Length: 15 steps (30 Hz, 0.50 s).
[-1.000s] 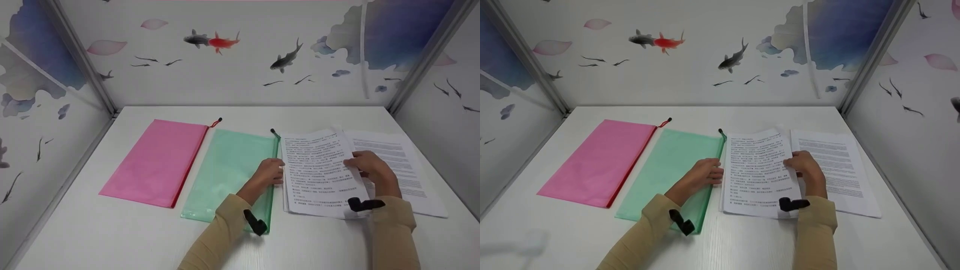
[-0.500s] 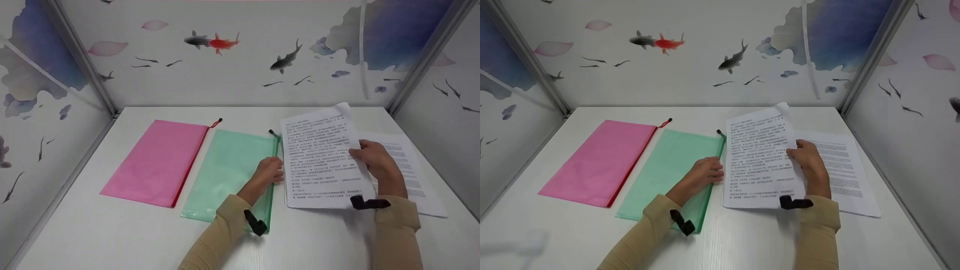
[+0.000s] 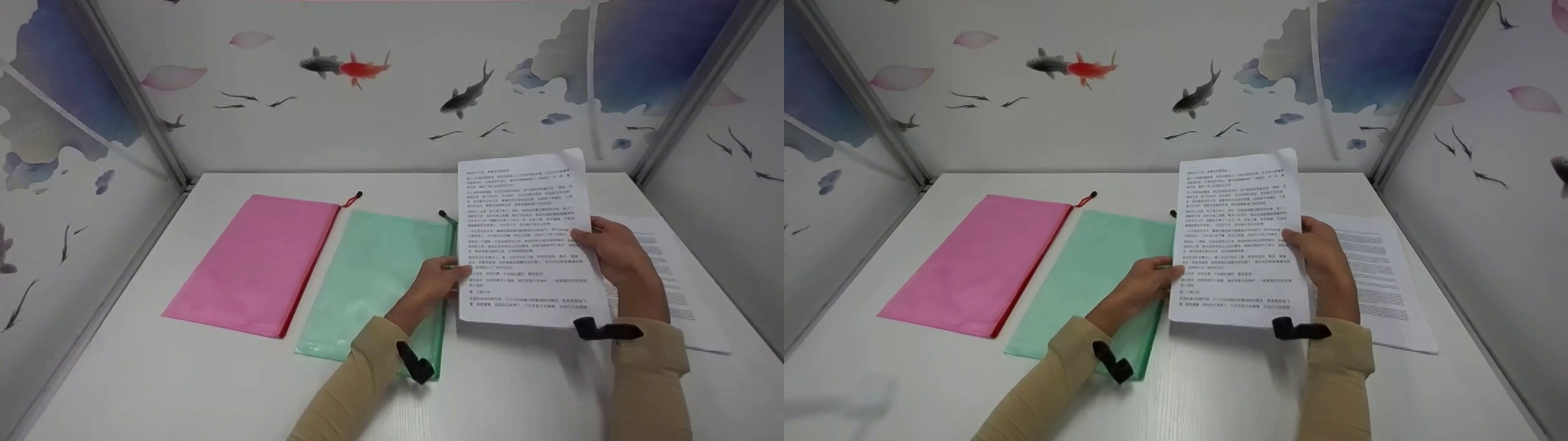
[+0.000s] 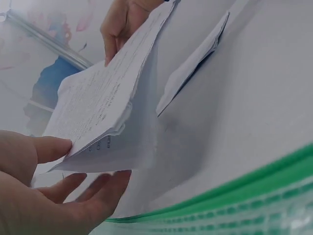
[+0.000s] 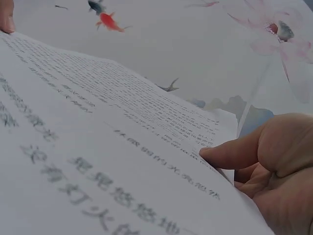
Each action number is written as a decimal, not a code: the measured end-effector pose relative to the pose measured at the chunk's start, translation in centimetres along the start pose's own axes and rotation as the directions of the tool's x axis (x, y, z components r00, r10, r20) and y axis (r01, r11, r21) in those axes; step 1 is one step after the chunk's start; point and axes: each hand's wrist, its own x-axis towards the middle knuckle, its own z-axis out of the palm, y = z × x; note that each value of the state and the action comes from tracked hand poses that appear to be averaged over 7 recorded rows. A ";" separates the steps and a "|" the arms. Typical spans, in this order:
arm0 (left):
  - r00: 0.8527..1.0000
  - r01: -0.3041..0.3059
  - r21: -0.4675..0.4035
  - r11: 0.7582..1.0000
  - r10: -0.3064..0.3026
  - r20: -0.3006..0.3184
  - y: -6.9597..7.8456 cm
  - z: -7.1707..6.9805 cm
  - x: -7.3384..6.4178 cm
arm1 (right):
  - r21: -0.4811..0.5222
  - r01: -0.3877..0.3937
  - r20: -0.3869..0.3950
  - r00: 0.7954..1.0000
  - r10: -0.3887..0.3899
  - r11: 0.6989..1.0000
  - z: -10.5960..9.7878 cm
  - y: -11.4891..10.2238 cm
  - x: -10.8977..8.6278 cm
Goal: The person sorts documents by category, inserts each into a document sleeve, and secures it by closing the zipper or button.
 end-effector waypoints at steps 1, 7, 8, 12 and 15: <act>1.000 -0.006 0.008 1.000 0.006 -0.005 0.0 0.0 -0.1 | 0.019 0.001 0.005 1.000 -0.001 1.000 0.1 -0.1 -0.1; 0.997 -0.013 0.020 1.000 0.015 -0.072 0.4 -0.8 -0.7 | 0.030 0.034 0.041 0.999 -0.035 0.999 1.1 -0.9 -0.5; 0.997 -0.015 0.023 1.000 0.016 -0.080 0.5 -1.1 -0.8 | 0.018 0.043 0.052 0.998 -0.044 0.999 1.2 -0.9 -0.5; 0.994 -0.020 0.047 0.999 0.025 -0.110 0.6 -2.1 -1.0 | -0.060 0.083 0.125 0.989 -0.075 0.995 1.6 -0.7 -0.4; 0.990 -0.017 0.081 0.997 0.028 -0.136 0.7 -2.8 -1.3 | -0.122 0.128 0.196 0.975 -0.103 0.984 1.9 -0.5 -0.3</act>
